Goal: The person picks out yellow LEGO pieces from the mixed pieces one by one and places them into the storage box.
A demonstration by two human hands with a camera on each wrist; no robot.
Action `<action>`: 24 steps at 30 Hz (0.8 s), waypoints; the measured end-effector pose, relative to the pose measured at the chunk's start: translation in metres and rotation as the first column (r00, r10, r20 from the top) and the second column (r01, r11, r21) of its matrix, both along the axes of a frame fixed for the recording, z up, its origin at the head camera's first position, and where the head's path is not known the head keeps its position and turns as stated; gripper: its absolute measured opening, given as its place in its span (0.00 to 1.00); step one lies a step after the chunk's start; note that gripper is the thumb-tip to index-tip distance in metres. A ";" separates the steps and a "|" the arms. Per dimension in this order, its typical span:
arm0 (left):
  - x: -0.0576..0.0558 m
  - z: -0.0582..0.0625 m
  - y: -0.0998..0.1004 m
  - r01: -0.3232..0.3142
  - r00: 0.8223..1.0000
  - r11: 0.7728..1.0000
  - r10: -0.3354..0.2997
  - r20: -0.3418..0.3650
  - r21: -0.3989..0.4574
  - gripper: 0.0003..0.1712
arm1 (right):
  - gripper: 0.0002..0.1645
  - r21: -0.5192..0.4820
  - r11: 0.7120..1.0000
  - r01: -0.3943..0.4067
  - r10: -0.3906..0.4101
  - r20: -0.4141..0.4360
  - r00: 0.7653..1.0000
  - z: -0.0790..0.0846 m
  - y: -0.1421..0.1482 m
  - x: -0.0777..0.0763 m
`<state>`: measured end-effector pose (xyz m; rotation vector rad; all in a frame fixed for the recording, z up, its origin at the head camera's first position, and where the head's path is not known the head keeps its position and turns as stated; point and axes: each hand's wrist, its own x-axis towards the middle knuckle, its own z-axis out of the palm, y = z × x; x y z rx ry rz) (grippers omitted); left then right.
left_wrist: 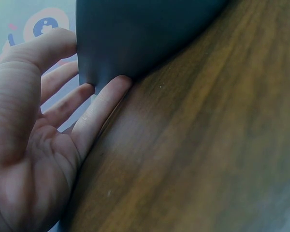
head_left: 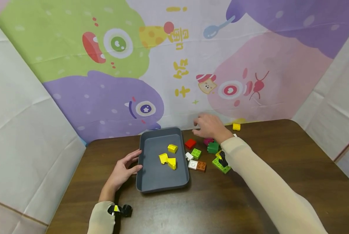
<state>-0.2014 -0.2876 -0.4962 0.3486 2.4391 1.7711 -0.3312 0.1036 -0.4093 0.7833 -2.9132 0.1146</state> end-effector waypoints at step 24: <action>0.000 -0.002 -0.001 -0.004 1.000 1.000 0.004 -0.001 -0.013 0.38 | 0.21 -0.004 0.994 0.108 -0.108 0.015 0.994 -0.007 0.048 -0.012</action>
